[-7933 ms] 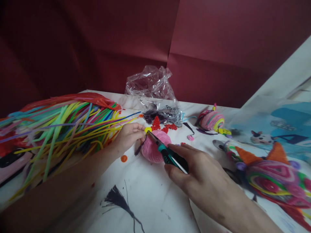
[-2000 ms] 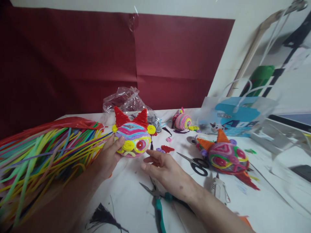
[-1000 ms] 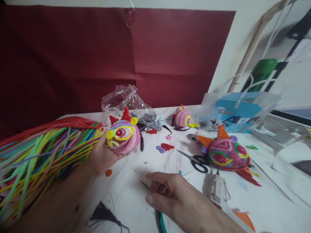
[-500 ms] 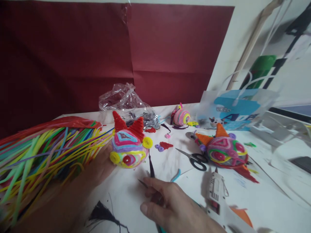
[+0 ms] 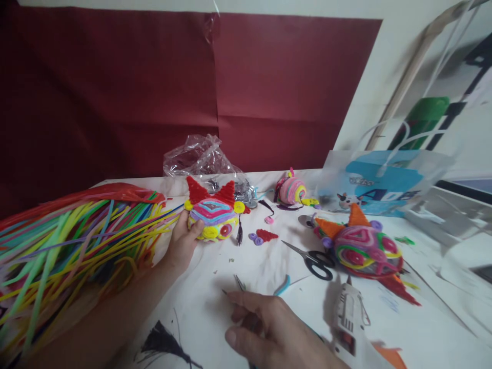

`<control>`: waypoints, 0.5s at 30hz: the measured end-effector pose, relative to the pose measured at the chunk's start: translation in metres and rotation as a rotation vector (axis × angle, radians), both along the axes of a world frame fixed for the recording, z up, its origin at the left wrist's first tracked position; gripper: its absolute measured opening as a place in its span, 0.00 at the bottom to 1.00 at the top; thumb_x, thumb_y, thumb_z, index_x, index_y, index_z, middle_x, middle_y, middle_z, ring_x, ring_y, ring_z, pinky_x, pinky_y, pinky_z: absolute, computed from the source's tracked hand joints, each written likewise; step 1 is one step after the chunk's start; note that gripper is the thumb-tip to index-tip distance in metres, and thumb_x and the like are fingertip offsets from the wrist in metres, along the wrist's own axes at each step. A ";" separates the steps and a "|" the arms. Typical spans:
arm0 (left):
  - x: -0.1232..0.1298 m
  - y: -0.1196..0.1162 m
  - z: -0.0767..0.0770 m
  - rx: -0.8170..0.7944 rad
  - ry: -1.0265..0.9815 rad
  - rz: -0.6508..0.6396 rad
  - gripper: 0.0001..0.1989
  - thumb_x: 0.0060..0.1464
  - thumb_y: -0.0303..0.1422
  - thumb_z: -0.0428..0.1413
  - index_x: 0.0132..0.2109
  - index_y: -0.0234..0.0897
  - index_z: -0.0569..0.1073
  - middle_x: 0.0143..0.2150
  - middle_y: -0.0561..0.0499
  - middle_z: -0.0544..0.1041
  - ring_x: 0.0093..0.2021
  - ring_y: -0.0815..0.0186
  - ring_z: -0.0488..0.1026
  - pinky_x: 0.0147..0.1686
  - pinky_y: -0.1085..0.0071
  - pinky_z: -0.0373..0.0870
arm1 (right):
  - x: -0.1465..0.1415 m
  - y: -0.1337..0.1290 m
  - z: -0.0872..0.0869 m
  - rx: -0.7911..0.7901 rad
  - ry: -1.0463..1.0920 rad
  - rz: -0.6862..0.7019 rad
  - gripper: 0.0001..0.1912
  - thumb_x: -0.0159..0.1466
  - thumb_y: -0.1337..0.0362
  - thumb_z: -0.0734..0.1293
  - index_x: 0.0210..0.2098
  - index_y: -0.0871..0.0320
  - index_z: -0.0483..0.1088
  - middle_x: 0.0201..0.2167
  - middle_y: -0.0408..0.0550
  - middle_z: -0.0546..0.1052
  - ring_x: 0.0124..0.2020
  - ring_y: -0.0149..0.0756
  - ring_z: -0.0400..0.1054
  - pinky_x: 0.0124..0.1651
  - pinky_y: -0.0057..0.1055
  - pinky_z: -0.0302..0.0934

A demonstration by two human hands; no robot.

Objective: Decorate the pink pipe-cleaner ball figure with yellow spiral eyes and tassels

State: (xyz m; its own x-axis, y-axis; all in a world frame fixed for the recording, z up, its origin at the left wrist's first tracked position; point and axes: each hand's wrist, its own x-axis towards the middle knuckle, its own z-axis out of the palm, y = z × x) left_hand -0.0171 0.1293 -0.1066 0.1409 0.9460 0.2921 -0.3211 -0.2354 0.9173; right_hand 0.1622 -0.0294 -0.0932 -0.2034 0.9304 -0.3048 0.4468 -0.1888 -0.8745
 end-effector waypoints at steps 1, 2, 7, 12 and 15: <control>0.000 0.001 -0.003 0.015 0.016 0.014 0.22 0.47 0.40 0.61 0.48 0.40 0.64 0.46 0.49 0.74 0.47 0.60 0.72 0.48 0.65 0.66 | -0.001 0.000 0.001 0.005 -0.005 0.003 0.31 0.58 0.49 0.64 0.57 0.57 0.64 0.49 0.51 0.73 0.49 0.46 0.66 0.50 0.36 0.62; -0.001 0.002 -0.007 0.024 0.037 0.027 0.23 0.47 0.39 0.61 0.48 0.39 0.64 0.46 0.49 0.73 0.48 0.60 0.71 0.49 0.66 0.66 | -0.001 0.000 0.002 0.008 -0.018 0.009 0.30 0.58 0.50 0.64 0.56 0.56 0.65 0.48 0.50 0.74 0.48 0.46 0.67 0.49 0.36 0.63; -0.011 0.000 -0.028 0.006 0.159 0.080 0.27 0.44 0.33 0.63 0.51 0.37 0.63 0.48 0.47 0.72 0.50 0.58 0.69 0.48 0.67 0.65 | 0.000 -0.002 0.001 0.031 -0.129 0.035 0.28 0.57 0.48 0.64 0.53 0.55 0.68 0.46 0.51 0.75 0.45 0.46 0.69 0.48 0.36 0.63; -0.013 -0.008 -0.030 -0.038 0.211 0.048 0.37 0.40 0.28 0.65 0.57 0.38 0.59 0.51 0.45 0.70 0.50 0.57 0.69 0.48 0.65 0.66 | 0.000 -0.003 -0.003 0.036 -0.165 0.046 0.29 0.57 0.47 0.64 0.53 0.54 0.68 0.46 0.50 0.75 0.47 0.46 0.68 0.49 0.34 0.63; -0.013 -0.010 -0.030 -0.075 0.201 0.027 0.44 0.37 0.26 0.66 0.60 0.38 0.55 0.56 0.41 0.66 0.54 0.54 0.66 0.51 0.61 0.64 | -0.001 -0.004 -0.003 0.048 -0.178 0.078 0.26 0.57 0.49 0.65 0.52 0.53 0.69 0.46 0.49 0.75 0.47 0.45 0.68 0.49 0.34 0.62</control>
State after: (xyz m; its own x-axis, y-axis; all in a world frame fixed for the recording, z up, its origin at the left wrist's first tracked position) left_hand -0.0301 0.1194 -0.1361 0.1637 0.9683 0.1888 -0.1240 -0.1697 0.9777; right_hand 0.1616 -0.0335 -0.0959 -0.2225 0.9281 -0.2984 0.6072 -0.1076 -0.7873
